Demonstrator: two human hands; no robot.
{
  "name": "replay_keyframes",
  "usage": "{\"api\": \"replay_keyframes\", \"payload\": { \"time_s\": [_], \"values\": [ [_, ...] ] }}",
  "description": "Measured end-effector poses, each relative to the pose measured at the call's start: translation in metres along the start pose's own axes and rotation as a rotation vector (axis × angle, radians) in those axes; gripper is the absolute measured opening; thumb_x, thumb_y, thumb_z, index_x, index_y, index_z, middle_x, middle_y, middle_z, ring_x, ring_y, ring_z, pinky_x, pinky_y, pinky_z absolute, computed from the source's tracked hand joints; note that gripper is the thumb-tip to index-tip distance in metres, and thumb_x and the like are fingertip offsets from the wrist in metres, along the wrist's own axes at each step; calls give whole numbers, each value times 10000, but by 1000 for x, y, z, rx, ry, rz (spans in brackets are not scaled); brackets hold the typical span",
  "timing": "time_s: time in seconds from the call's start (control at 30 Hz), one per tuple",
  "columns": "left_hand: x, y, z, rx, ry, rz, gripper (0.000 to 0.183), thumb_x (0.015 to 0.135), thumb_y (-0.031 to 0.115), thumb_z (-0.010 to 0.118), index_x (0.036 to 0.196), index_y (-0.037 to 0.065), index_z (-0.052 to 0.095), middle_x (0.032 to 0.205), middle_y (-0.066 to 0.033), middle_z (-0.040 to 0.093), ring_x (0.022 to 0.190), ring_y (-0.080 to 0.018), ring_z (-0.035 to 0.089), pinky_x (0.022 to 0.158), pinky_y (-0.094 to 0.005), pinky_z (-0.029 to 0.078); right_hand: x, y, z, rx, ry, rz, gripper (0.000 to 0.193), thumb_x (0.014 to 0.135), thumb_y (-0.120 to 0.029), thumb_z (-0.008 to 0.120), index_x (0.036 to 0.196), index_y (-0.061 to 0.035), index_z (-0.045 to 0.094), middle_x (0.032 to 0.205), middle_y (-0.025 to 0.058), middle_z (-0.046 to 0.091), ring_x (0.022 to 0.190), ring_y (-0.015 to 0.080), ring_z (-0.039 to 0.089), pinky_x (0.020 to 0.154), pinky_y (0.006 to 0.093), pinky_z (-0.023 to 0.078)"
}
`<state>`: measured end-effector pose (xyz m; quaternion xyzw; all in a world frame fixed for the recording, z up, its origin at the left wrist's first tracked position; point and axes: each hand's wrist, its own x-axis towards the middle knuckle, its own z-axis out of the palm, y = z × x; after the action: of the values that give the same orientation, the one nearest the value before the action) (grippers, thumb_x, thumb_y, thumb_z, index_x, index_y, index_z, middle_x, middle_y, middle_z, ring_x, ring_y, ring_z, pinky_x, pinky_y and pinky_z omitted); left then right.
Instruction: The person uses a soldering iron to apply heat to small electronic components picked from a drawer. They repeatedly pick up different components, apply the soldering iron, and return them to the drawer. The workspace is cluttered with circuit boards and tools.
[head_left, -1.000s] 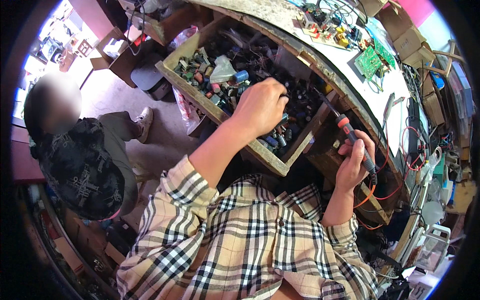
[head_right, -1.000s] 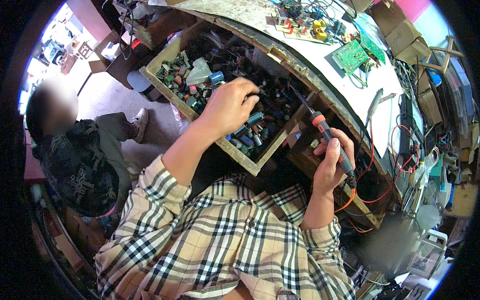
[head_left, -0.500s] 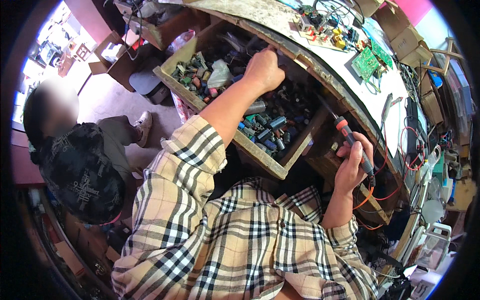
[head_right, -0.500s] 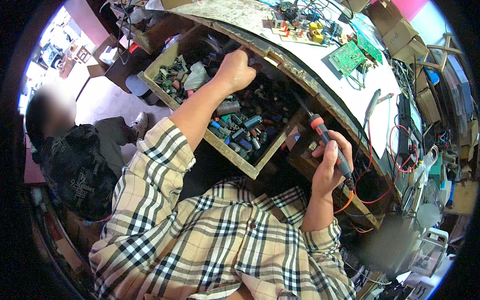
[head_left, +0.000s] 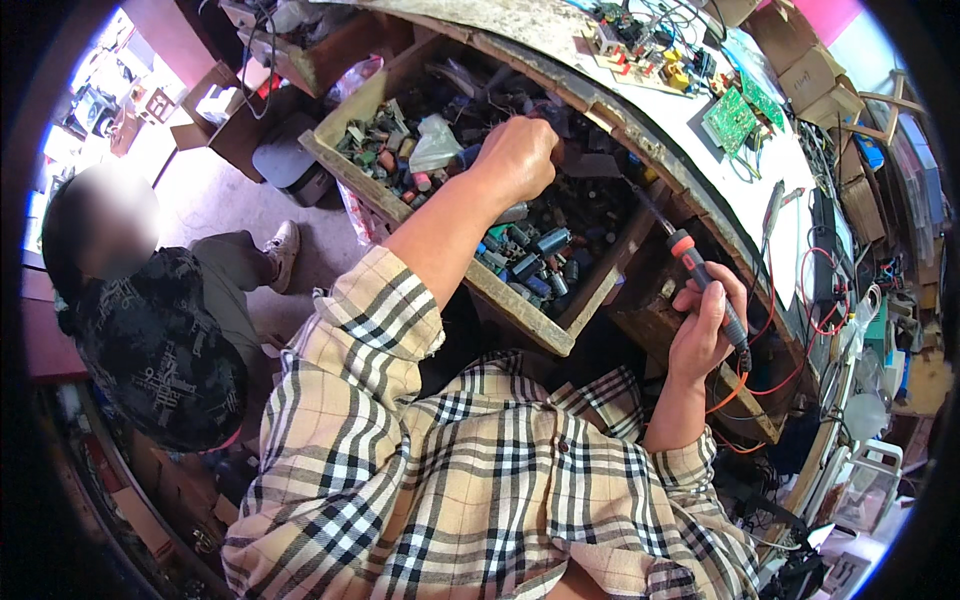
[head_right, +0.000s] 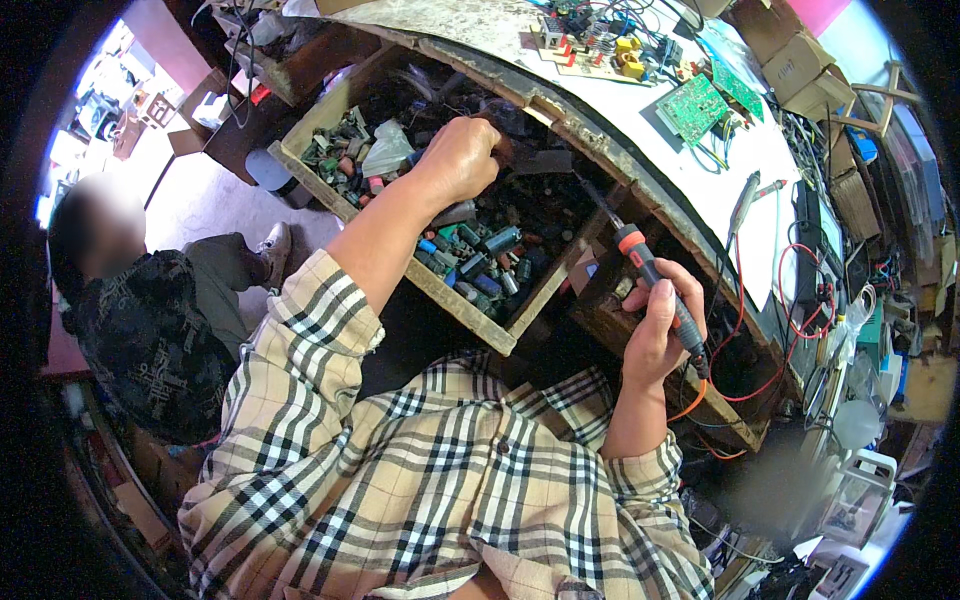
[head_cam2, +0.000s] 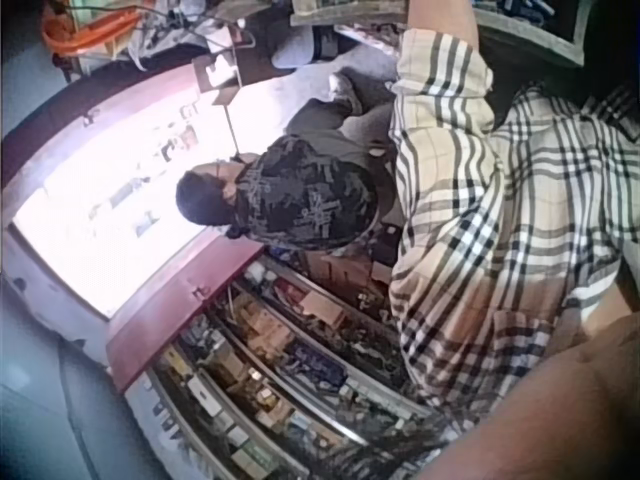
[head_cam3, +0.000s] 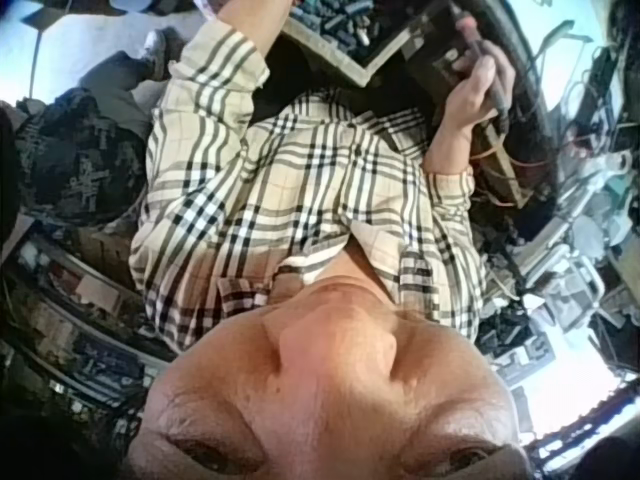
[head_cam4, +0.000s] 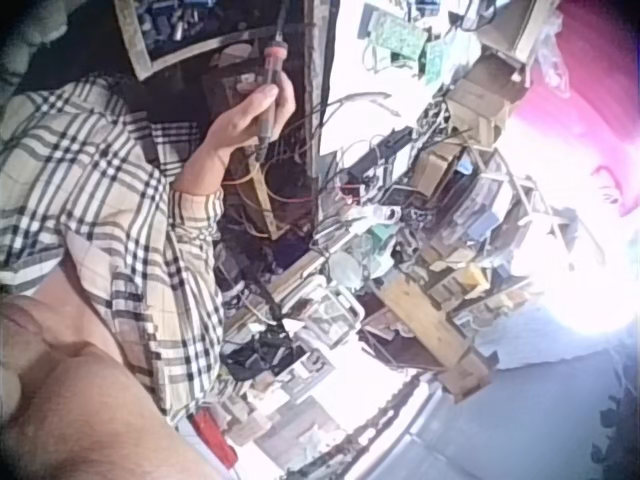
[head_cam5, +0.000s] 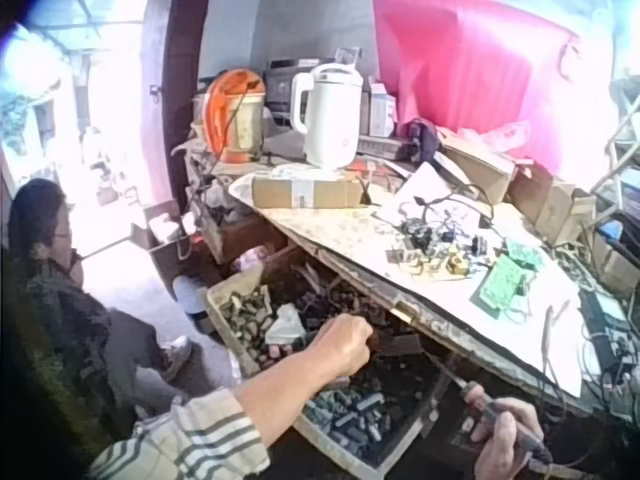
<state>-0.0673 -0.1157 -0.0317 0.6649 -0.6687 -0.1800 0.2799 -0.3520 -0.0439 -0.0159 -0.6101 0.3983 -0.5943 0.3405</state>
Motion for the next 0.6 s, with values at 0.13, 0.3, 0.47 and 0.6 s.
{"api": "replay_keyframes", "payload": {
  "time_s": [0.13, 0.3, 0.47, 0.6],
  "values": [
    [1, -5, 0, -30, 203, -12, 189, 741, 72, 647, 900, 18, 734, 869, -269, 674, 895, -426, 664, 842, -465, 533, 0, 1, 0, 35, -26, -12, 254, 986, -194, 551, 1105, 13, 639, 846, 90, 631, 642, 110, 576, 610, 257, 481],
    [1, -12, -8, 13, 525, -130, 170, 763, 147, 663, 847, 4, 701, 937, -243, 660, 915, -435, 647, 821, -493, 528, 0, 3, 0, 77, -42, -22, 248, 981, -184, 550, 1095, 16, 643, 853, 83, 615, 635, 111, 569, 596, 259, 476],
    [-2, -16, -20, -16, 724, -282, 108, 756, 125, 711, 817, 43, 674, 885, -180, 654, 837, -390, 654, 754, -477, 524, -1, 6, -1, 82, -43, -29, 242, 979, -172, 549, 1097, 17, 644, 869, 84, 616, 635, 110, 567, 596, 262, 476],
    [2, -33, -24, -66, 877, -315, 130, 749, 117, 693, 774, 53, 583, 816, -160, 632, 782, -387, 631, 725, -476, 503, -1, 3, 2, 95, -49, -35, 236, 978, -156, 543, 1099, 19, 645, 881, 85, 615, 635, 110, 567, 597, 262, 475]
  ]
}}
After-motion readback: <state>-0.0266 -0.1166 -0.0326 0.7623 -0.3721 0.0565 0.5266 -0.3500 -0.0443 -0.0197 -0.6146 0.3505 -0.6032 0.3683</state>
